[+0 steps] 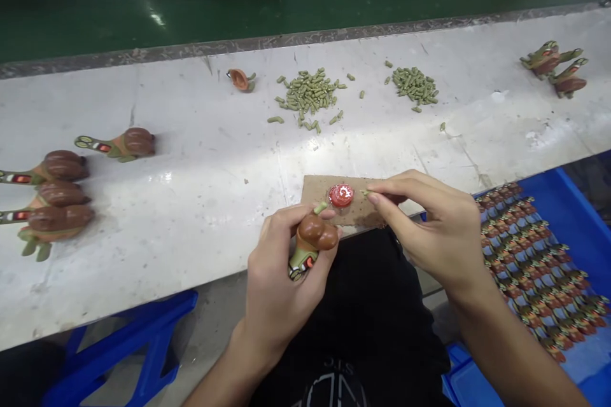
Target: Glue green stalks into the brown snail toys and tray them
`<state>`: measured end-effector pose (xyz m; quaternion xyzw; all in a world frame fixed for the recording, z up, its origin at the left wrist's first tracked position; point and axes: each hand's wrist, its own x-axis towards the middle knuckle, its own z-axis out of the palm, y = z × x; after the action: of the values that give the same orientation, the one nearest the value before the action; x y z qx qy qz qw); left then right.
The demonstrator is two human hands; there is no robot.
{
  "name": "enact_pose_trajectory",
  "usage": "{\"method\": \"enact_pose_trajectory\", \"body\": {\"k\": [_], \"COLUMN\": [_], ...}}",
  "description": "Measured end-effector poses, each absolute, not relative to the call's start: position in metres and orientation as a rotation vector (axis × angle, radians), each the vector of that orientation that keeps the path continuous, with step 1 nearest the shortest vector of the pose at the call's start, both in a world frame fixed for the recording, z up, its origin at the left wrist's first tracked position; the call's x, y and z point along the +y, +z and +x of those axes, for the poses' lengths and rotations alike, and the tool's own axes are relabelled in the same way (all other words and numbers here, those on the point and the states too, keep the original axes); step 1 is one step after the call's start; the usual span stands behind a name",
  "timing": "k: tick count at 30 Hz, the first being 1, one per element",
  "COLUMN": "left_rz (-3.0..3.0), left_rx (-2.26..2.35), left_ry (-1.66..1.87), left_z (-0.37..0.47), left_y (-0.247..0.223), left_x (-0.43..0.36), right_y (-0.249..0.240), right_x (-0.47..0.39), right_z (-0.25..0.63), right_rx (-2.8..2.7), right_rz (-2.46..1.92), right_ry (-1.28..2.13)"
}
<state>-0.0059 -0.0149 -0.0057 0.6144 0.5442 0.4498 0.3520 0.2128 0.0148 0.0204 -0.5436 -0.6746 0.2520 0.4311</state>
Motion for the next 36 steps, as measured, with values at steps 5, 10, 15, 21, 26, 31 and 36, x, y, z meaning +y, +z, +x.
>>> {"method": "enact_pose_trajectory", "body": {"k": [5, 10, 15, 21, 26, 31, 36], "left_rz": [1.935, 1.998, 2.013, 2.092, 2.067, 1.982, 1.802], "left_rx": [1.45, 1.438, 1.445, 1.477, 1.498, 1.486, 1.407], "left_ry": [1.079, 1.072, 1.082, 1.081, 1.084, 1.094, 1.212], "left_z": [-0.022, -0.022, -0.022, -0.019, -0.018, -0.019, -0.02], "left_y": [-0.022, -0.026, -0.028, -0.029, -0.028, -0.032, -0.028], "left_x": [-0.015, -0.016, -0.015, -0.014, -0.014, -0.015, -0.02], "right_y": [0.013, 0.016, 0.022, 0.021, 0.018, 0.018, 0.016], "right_x": [0.027, 0.032, 0.035, 0.025, 0.021, 0.023, 0.023], "right_z": [0.214, 0.211, 0.212, 0.214, 0.213, 0.211, 0.209], "right_rx": [-1.92, -2.024, -2.185, -2.216, -2.168, -2.107, -2.029], "right_rz": [-1.281, -1.246, -1.251, -1.198, -1.224, -1.254, -1.311], "right_ry": [0.544, 0.496, 0.416, 0.265, 0.288, 0.322, 0.393]}}
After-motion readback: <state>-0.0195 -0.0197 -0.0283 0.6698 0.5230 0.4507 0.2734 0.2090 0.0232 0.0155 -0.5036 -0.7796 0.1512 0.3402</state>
